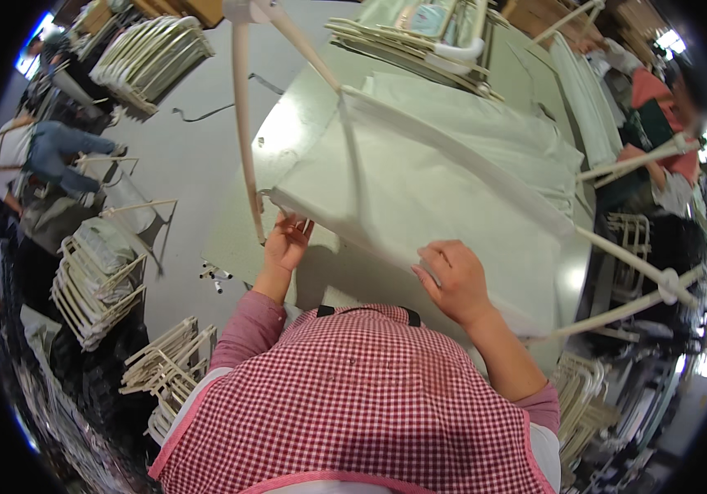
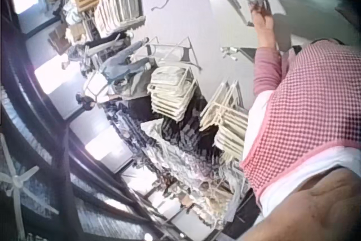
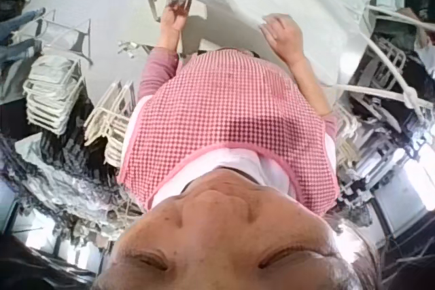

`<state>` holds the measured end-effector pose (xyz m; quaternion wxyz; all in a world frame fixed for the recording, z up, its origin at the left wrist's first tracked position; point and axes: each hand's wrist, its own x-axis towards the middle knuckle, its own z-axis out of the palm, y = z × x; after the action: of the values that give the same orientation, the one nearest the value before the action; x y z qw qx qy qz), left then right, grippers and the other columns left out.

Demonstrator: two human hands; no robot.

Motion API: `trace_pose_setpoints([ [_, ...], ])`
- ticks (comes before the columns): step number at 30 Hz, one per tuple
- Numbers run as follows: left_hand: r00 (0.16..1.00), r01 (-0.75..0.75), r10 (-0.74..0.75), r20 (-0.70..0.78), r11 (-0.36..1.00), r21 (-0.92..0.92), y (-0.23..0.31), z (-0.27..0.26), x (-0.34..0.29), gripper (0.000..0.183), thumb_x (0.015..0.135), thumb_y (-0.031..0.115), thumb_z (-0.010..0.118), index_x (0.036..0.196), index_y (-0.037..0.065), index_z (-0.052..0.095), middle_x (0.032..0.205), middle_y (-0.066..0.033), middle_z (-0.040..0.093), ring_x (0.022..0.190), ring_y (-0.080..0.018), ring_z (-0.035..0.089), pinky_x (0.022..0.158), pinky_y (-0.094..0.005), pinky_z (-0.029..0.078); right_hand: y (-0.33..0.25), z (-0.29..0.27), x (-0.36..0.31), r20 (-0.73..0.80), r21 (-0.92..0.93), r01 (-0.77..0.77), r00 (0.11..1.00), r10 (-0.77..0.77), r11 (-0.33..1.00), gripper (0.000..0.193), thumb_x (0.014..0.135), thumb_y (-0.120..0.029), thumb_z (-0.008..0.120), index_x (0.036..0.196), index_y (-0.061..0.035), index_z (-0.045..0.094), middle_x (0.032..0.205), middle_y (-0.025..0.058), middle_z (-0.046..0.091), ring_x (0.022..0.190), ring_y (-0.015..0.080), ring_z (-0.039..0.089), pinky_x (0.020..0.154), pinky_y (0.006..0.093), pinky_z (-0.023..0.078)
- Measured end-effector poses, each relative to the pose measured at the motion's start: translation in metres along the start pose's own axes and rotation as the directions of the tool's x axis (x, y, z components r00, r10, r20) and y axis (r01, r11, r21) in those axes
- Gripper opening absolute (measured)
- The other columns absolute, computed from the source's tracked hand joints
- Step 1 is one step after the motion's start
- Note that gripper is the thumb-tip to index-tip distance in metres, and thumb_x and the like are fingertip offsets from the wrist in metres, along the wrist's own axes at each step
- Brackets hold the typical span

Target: The person assembles a white metal frame by inserting rods into joints and securing them. They then place a light-colored fabric sheet over the frame, tucking and smoothing it into place. The process is repeated for multiple units on a large work table.

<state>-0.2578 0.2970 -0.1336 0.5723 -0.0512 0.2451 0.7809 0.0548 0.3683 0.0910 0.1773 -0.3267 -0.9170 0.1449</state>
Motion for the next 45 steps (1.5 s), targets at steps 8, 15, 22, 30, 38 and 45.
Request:
trace_pose_setpoints([
  [8, 0.927, 0.368, -0.345, 0.145, 0.911, -0.185, -0.027, 0.008, 0.023, 0.030, 0.093, 0.019, 0.047, 0.121, 0.009, 0.051, 0.119, -0.0099, 0.059, 0.118, -0.0248, 0.050, 0.107, -0.0472, 0.036, 0.032, 0.051, -0.123, 0.458, 0.812, -0.504, 0.237, 0.857, -0.294, 0.021, 0.092, -0.010, 0.053, 0.106, 0.0057, 0.057, 0.089, 0.0087, 0.063, 0.079, 0.0191, 0.061, 0.067, 0.0296, 0.048],
  [15, 0.869, 0.303, -0.320, 0.378, 0.947, 0.105, -0.022, 0.060, 0.019, 0.054, 0.095, 0.048, 0.043, 0.137, 0.014, 0.048, 0.138, -0.0064, 0.051, 0.127, -0.0279, 0.046, 0.109, -0.0464, 0.035, 0.098, 0.019, -0.205, 0.332, 0.936, 0.137, -0.051, 0.942, -0.323, 0.021, 0.084, -0.006, 0.051, 0.105, 0.0003, 0.052, 0.097, 0.0127, 0.060, 0.086, 0.0237, 0.059, 0.071, 0.0365, 0.047],
  [22, 0.906, 0.392, -0.369, 0.207, 0.916, -0.083, -0.012, 0.089, 0.014, 0.054, 0.093, 0.050, 0.048, 0.135, 0.016, 0.051, 0.137, -0.0065, 0.053, 0.124, -0.0306, 0.049, 0.106, -0.0517, 0.038, 0.094, 0.004, -0.193, 0.256, 0.825, 0.455, 0.231, 0.939, -0.337, 0.031, 0.087, -0.021, 0.059, 0.114, -0.0058, 0.055, 0.104, 0.0085, 0.063, 0.097, 0.0267, 0.061, 0.084, 0.0404, 0.050],
  [30, 0.905, 0.406, -0.426, -0.006, 0.858, 0.315, -0.003, 0.094, 0.004, 0.042, 0.096, 0.039, 0.046, 0.127, 0.013, 0.056, 0.131, -0.0087, 0.057, 0.123, -0.0290, 0.051, 0.105, -0.0522, 0.040, 0.119, 0.017, -0.178, 0.176, 0.911, 0.387, -0.054, 0.983, -0.142, 0.041, 0.085, -0.020, 0.073, 0.120, -0.0089, 0.054, 0.113, 0.0062, 0.062, 0.101, 0.0226, 0.062, 0.082, 0.0358, 0.054],
  [38, 0.792, 0.538, -0.611, 0.009, 0.704, 0.464, -0.056, 0.132, -0.067, 0.028, 0.090, 0.008, 0.064, 0.116, 0.007, 0.056, 0.116, -0.0066, 0.062, 0.109, -0.0249, 0.059, 0.094, -0.0421, 0.052, 0.102, 0.006, -0.152, 0.254, 0.907, 0.373, -0.117, 0.960, -0.195, 0.035, 0.086, -0.021, 0.071, 0.116, -0.0108, 0.056, 0.110, 0.0050, 0.063, 0.095, 0.0212, 0.063, 0.078, 0.0359, 0.053],
  [45, 0.903, 0.405, -0.425, -0.071, 0.782, 0.474, -0.068, 0.156, -0.062, 0.020, 0.088, 0.007, 0.067, 0.106, 0.008, 0.058, 0.100, -0.0041, 0.065, 0.095, -0.0198, 0.063, 0.090, -0.0367, 0.054, 0.058, 0.034, -0.144, 0.323, 0.868, 0.179, 0.506, 0.800, -0.463, 0.029, 0.084, -0.016, 0.074, 0.108, -0.0128, 0.059, 0.101, 0.0017, 0.064, 0.094, 0.0178, 0.058, 0.083, 0.0370, 0.047],
])
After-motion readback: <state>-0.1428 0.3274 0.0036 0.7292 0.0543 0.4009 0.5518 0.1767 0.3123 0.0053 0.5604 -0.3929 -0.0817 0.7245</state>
